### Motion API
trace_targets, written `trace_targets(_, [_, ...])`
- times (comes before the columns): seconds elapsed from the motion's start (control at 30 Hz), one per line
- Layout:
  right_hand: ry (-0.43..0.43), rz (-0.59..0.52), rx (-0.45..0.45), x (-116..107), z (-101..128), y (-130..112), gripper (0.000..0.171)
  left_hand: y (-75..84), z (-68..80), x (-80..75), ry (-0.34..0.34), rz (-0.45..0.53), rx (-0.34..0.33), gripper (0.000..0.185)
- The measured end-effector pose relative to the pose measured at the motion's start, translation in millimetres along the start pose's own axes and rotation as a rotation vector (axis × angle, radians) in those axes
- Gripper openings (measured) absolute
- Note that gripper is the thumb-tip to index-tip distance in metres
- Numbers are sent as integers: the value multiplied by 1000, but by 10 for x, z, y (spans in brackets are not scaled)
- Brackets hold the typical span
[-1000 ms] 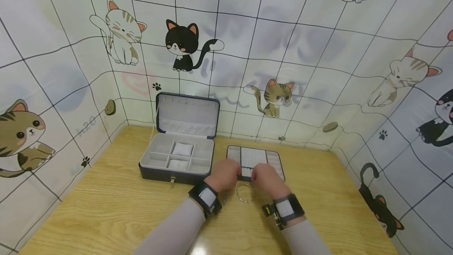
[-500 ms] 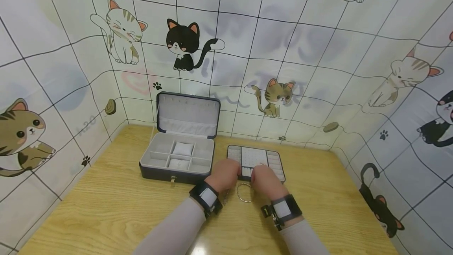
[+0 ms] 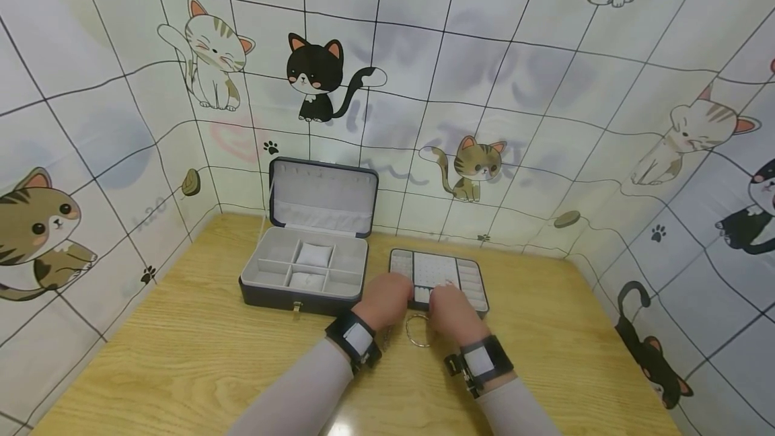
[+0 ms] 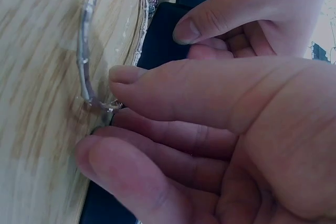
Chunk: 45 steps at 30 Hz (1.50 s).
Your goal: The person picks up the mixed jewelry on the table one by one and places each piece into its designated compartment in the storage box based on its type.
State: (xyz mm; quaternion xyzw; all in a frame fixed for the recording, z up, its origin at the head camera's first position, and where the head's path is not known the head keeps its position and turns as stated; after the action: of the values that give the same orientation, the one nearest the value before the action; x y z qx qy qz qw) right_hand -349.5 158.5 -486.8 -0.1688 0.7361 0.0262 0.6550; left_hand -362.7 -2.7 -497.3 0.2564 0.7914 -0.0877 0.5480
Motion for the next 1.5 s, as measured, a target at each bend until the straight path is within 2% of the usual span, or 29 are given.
trace_targets(0.23, [13,20,-19,1,19,-31,18,1,-11,23,-10,4,-4,24])
trace_targets(0.63, [40,64,-41,35,14,-53,23,3,-9,22,-20,3,5,22])
trace_targets(0.93, [50,80,-41,42,13,-52,17,7,1,10,-9,-14,20,19])
trace_targets(1.23, [92,114,-93,57,35,-48,24,16,21,12,19,-29,57,17])
trace_targets(1.5, [105,72,-85,62,21,-47,26,0,16,25,8,-23,38,17])
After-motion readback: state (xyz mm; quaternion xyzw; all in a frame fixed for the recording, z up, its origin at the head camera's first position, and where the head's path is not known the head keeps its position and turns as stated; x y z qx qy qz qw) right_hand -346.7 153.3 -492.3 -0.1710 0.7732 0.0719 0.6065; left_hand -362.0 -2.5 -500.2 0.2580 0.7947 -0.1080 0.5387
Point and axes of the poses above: each hand's wrist, its own z-axis away from the middle knuckle, its own x-axis out of the palm, y = z × x, the point moved 1 cm from there along -z, towards the middle knuckle, and after that the axes turned 10 degrees about y, right-handed, at the moved point
